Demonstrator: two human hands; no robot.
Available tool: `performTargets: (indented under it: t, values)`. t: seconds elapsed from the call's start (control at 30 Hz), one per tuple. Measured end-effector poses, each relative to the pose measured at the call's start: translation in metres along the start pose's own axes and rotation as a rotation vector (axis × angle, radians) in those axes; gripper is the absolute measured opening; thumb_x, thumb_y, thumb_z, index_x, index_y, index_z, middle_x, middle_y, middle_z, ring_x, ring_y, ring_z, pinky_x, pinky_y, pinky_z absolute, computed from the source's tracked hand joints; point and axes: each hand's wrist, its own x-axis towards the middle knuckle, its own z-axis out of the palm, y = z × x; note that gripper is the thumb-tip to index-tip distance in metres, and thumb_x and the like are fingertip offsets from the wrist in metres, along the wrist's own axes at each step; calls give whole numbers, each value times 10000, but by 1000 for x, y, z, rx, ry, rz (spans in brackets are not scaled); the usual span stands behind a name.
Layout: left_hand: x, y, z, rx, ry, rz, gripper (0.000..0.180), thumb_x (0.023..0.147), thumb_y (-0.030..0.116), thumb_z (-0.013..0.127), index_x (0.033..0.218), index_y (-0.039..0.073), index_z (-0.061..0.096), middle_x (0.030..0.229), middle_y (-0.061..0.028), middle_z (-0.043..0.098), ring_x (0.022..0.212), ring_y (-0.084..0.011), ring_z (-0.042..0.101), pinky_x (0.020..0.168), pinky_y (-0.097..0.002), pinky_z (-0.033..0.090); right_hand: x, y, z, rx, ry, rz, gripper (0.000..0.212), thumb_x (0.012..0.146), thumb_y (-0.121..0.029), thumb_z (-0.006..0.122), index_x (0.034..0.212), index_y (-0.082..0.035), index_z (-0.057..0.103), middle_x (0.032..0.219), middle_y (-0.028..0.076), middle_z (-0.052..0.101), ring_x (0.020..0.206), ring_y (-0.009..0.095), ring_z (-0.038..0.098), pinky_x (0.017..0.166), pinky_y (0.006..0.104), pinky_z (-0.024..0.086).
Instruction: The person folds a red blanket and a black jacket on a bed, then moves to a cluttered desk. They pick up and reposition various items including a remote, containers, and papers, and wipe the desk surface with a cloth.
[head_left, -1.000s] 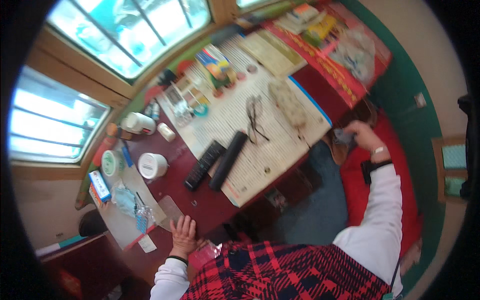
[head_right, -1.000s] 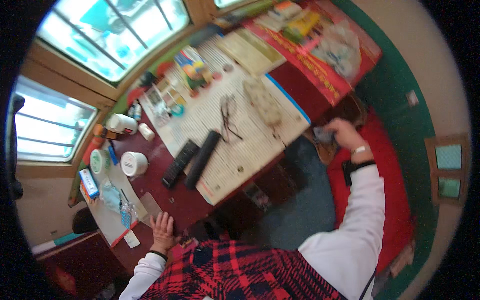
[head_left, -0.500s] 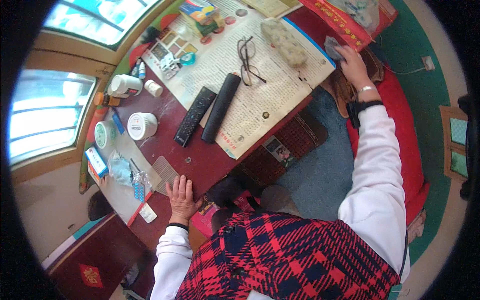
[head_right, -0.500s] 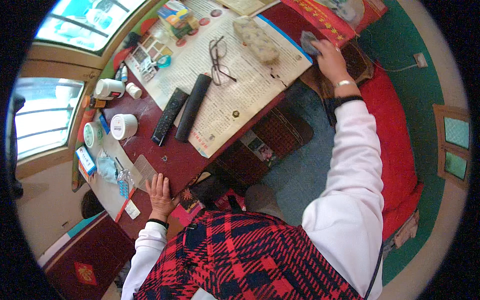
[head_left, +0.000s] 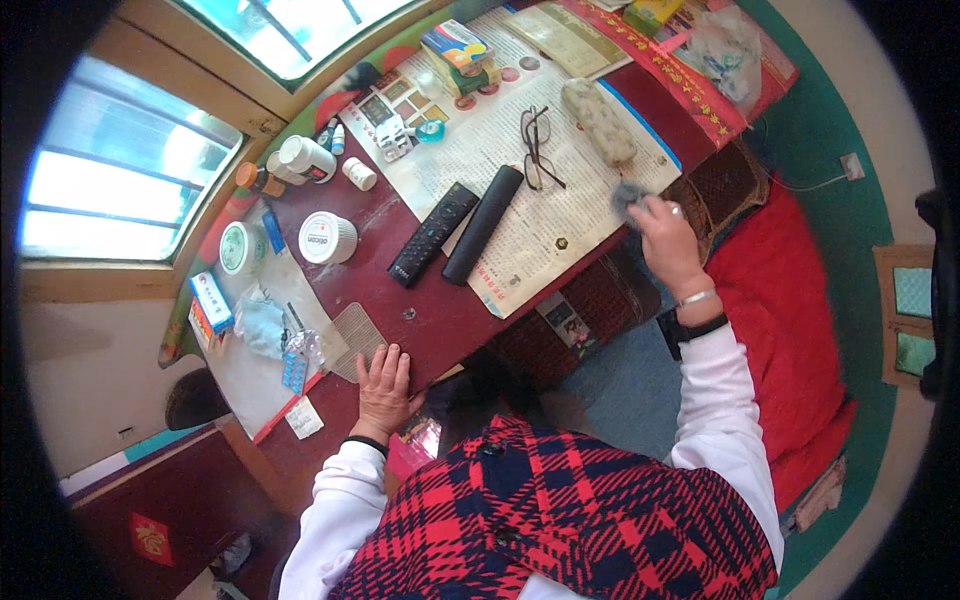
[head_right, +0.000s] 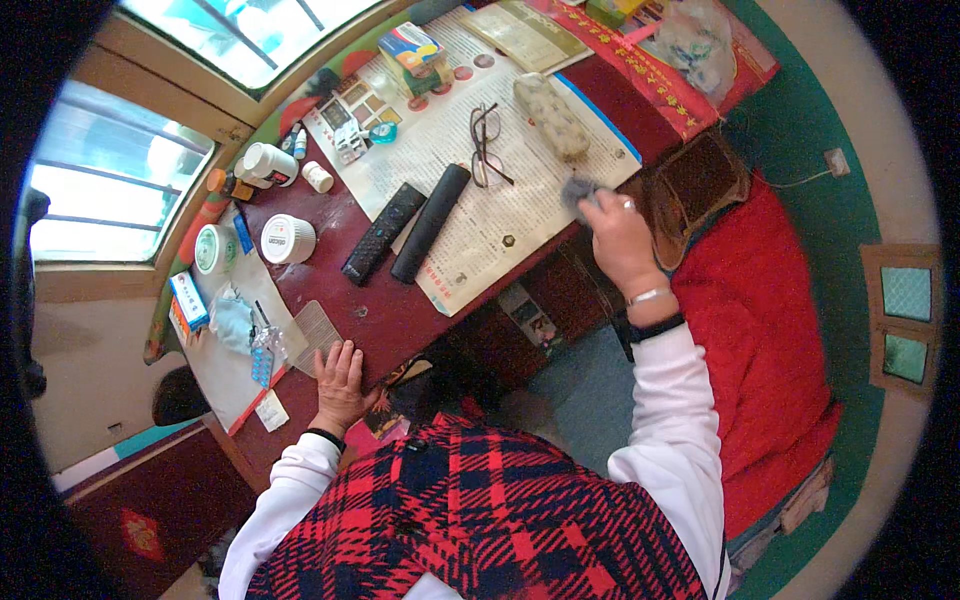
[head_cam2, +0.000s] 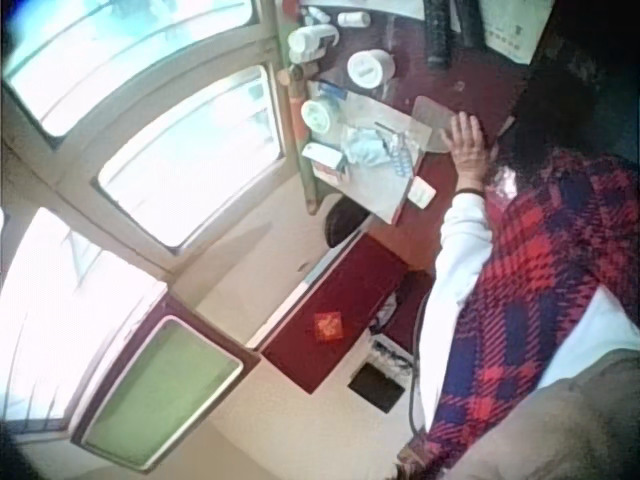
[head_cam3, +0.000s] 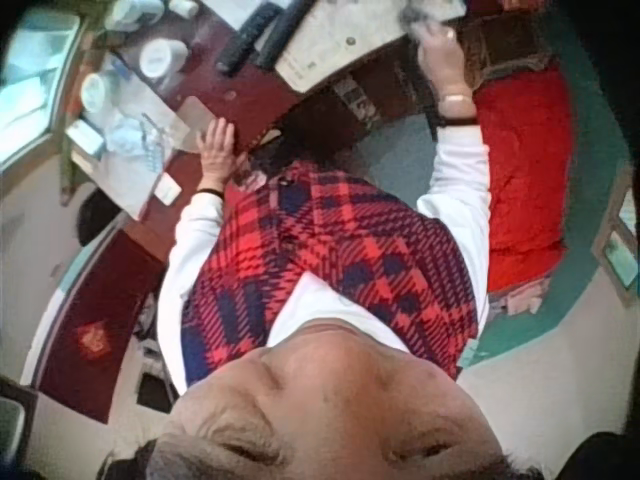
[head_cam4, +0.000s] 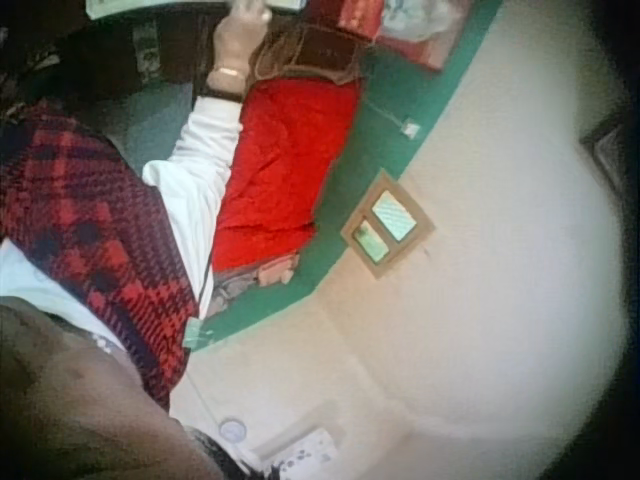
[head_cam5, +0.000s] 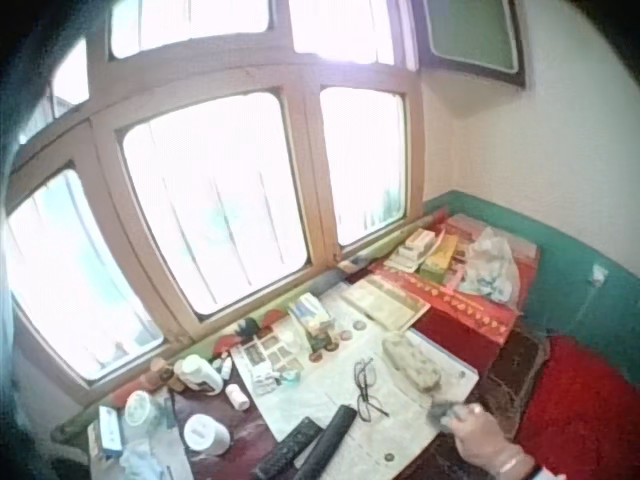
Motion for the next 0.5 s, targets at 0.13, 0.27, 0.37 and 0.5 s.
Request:
performTargets:
  t: [0.13, 0.27, 0.37, 0.5]
  values:
    - [1, 1, -2, -7, 19, -9, 781, 585, 361, 738, 1238, 84, 411, 1345, -124, 363, 1247, -312, 336, 1007, -581, 217, 10, -20, -25, 16, 62, -12, 350, 728, -10, 541, 1063, -99, 591, 1084, 141, 553, 956, 347, 527, 816, 399, 457]
    - [1, 2, -3, -12, -7, -34, 774, 604, 377, 725, 1252, 86, 418, 1350, -116, 365, 1247, -298, 339, 1007, -569, 220, 49, -36, 8, 28, 98, 77, 399, 730, -39, 556, 1125, -97, 553, 1148, 134, 522, 995, 345, 515, 867, 414, 428]
    - [1, 2, -3, -20, 30, -19, 800, 596, 376, 742, 1255, 69, 407, 1347, -125, 362, 1248, -315, 332, 1000, -578, 227, 47, -57, 41, -161, 35, 243, 429, 716, -76, 582, 1143, -94, 547, 1186, 133, 496, 1027, 346, 496, 866, 448, 412]
    - [1, 2, -3, -40, 22, -29, 814, 580, 370, 746, 1257, 70, 408, 1350, -117, 355, 1253, -306, 326, 1017, -564, 211, 11, -95, 53, -95, 5, 144, 442, 702, -89, 583, 1144, -78, 552, 1168, 144, 493, 1014, 338, 489, 867, 451, 397]
